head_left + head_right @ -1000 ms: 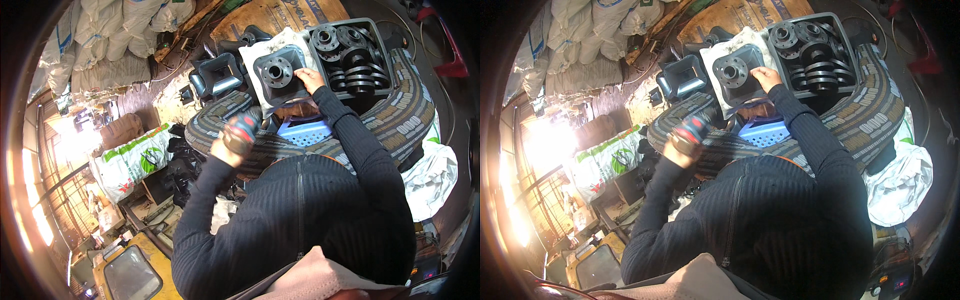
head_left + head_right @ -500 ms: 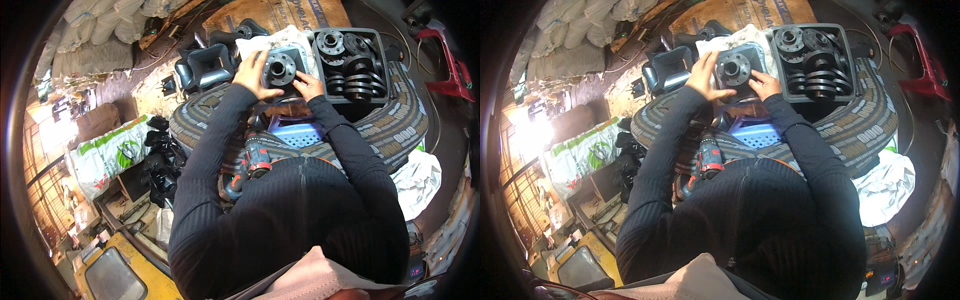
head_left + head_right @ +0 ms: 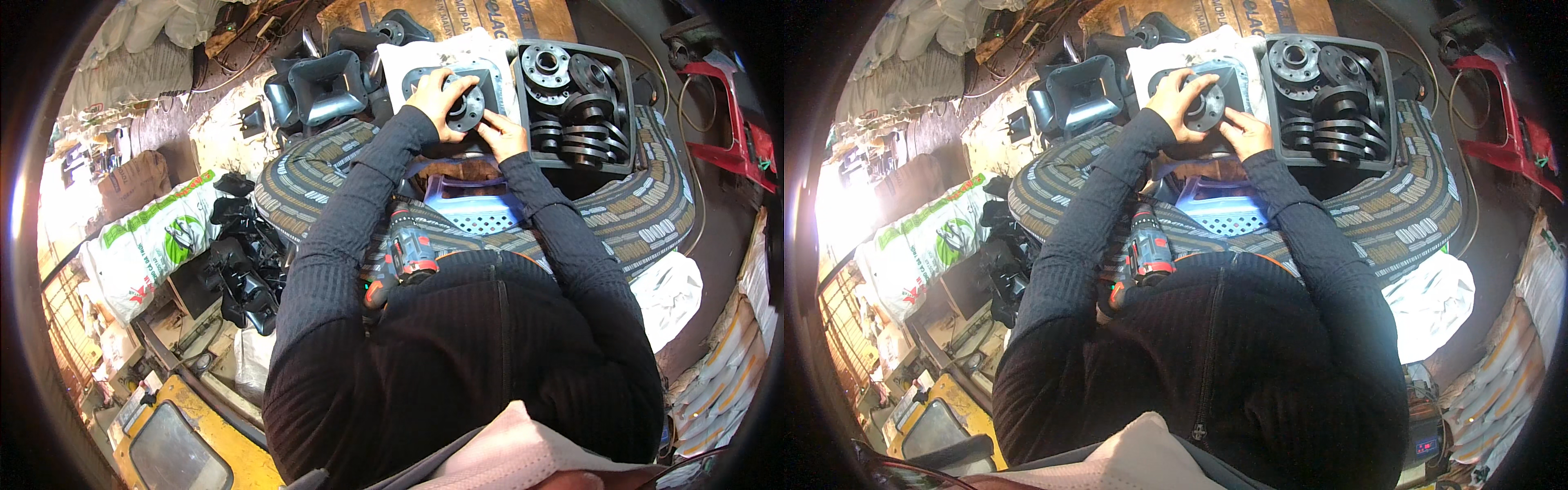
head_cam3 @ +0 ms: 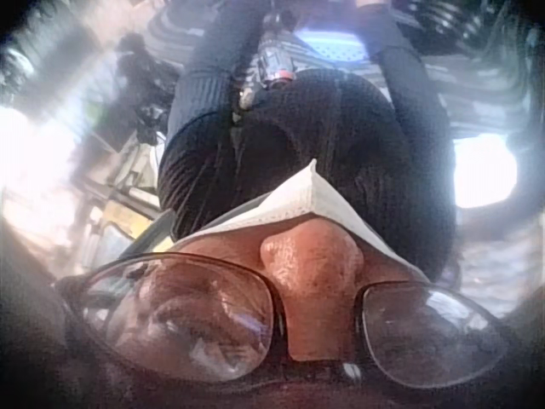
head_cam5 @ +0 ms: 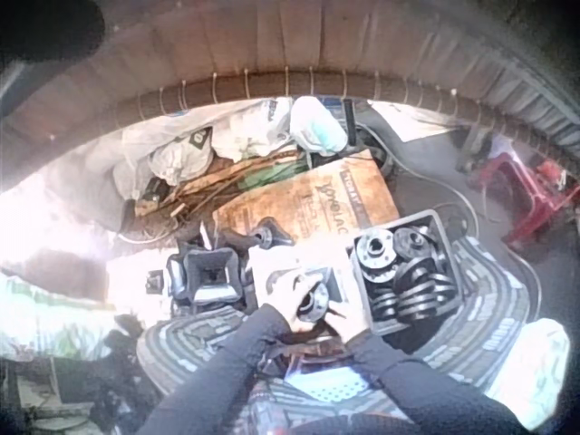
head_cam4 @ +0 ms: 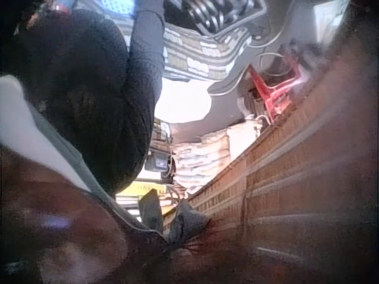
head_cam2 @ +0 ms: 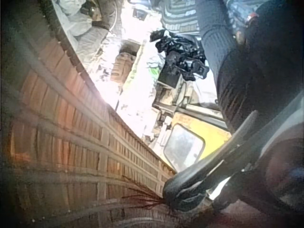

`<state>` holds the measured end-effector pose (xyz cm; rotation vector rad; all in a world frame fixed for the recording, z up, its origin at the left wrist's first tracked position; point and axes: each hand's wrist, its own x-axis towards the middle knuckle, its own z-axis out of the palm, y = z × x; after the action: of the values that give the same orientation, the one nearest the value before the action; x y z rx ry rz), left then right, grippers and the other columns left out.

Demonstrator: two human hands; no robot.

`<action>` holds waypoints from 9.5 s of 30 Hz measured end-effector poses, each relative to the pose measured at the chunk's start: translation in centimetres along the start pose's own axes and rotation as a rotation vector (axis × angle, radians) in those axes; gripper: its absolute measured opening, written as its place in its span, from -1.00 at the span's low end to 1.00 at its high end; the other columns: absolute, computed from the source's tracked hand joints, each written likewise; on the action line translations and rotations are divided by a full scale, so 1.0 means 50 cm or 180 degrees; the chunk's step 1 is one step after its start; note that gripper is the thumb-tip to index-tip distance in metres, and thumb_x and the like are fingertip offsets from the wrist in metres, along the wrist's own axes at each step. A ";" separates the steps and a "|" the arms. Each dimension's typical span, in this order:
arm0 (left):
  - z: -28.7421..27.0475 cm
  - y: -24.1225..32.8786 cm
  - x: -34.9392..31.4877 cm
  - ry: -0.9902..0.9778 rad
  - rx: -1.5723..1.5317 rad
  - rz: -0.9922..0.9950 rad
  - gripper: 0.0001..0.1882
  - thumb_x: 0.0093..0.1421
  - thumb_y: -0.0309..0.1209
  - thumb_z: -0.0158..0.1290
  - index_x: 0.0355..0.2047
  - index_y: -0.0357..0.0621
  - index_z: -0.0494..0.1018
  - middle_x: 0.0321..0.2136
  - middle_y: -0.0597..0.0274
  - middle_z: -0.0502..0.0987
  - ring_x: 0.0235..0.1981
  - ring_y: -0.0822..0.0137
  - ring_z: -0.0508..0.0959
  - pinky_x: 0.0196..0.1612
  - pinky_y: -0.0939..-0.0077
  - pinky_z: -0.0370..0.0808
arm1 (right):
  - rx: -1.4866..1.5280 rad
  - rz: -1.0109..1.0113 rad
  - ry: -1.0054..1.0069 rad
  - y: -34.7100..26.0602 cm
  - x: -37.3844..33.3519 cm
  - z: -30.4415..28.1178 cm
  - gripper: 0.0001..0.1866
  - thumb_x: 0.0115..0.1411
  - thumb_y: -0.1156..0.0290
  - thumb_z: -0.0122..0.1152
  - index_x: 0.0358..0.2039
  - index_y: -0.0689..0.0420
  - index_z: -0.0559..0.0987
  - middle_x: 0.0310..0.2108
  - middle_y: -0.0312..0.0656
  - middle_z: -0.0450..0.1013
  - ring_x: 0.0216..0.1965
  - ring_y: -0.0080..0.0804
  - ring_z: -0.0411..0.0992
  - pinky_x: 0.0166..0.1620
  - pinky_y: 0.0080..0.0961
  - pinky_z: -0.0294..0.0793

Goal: The person uses a cordless drill to bore holes into several black metal parts placed on a workbench. They handle each part individually, position it, drill, then set it aside and pick up the next one. The workspace is cluttered with similar parts and tools.

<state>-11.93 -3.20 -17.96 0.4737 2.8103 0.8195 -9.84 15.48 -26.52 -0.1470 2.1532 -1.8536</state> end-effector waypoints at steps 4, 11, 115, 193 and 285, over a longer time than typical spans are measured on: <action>-0.005 -0.003 0.001 -0.0064 -0.0048 0.0040 -0.02 -0.41 -0.26 0.29 0.13 0.29 0.14 0.02 -0.22 0.15 0.03 -0.21 0.23 0.04 0.07 0.29 | 0.0000 0.0021 -0.0022 -0.010 0.003 -0.001 -0.63 -0.01 0.42 0.27 -0.13 0.13 0.53 -0.25 -0.12 0.49 -0.31 -0.50 0.46 -0.25 -0.62 0.44; 0.000 0.008 0.004 0.0011 -0.0057 -0.0038 -0.03 -0.41 -0.26 0.29 0.13 0.29 0.15 0.01 -0.21 0.15 0.02 -0.20 0.23 0.04 0.06 0.29 | 0.0005 0.0002 0.0070 0.010 0.002 0.001 -0.63 -0.01 0.41 0.27 -0.13 0.12 0.53 -0.24 -0.11 0.49 -0.30 -0.51 0.46 -0.23 -0.61 0.44; -0.246 0.208 -0.048 -0.1224 0.0051 -0.1366 -0.58 -0.02 -0.45 0.11 -0.09 -0.16 0.36 -0.23 0.12 0.49 -0.19 0.23 0.50 -0.11 0.43 0.43 | 0.1227 0.1640 -0.0521 -0.086 -0.009 0.019 -0.73 0.05 0.28 0.27 -0.63 0.18 0.48 -0.80 -0.53 0.16 -0.71 -0.77 0.02 -0.64 -0.65 -0.01; -0.236 0.148 -0.177 -0.0639 -0.0179 -0.1412 -0.61 0.04 -0.41 0.12 -0.09 -0.13 0.36 -0.28 0.23 0.49 -0.33 0.35 0.49 -0.26 0.46 0.44 | 0.1646 0.1282 0.0065 -0.016 0.041 0.030 -0.71 0.02 0.29 0.30 -0.33 0.22 0.53 -0.47 -0.30 0.48 -0.41 -0.64 0.40 -0.32 -0.73 0.38; -0.256 0.168 -0.010 -0.0855 0.0291 -0.0679 -0.52 -0.02 -0.26 0.15 -0.08 -0.14 0.35 -0.19 0.12 0.47 -0.18 0.14 0.48 -0.08 0.37 0.40 | 0.1112 0.1458 -0.0075 -0.048 0.047 0.010 -0.68 -0.07 0.14 0.34 -0.44 0.13 0.58 -0.68 -0.45 0.32 -0.62 -0.69 0.23 -0.51 -0.66 0.24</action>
<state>-12.61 -2.95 -2.63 0.2668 2.5984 0.5418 -12.19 14.00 -24.59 0.3658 1.6325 -1.8875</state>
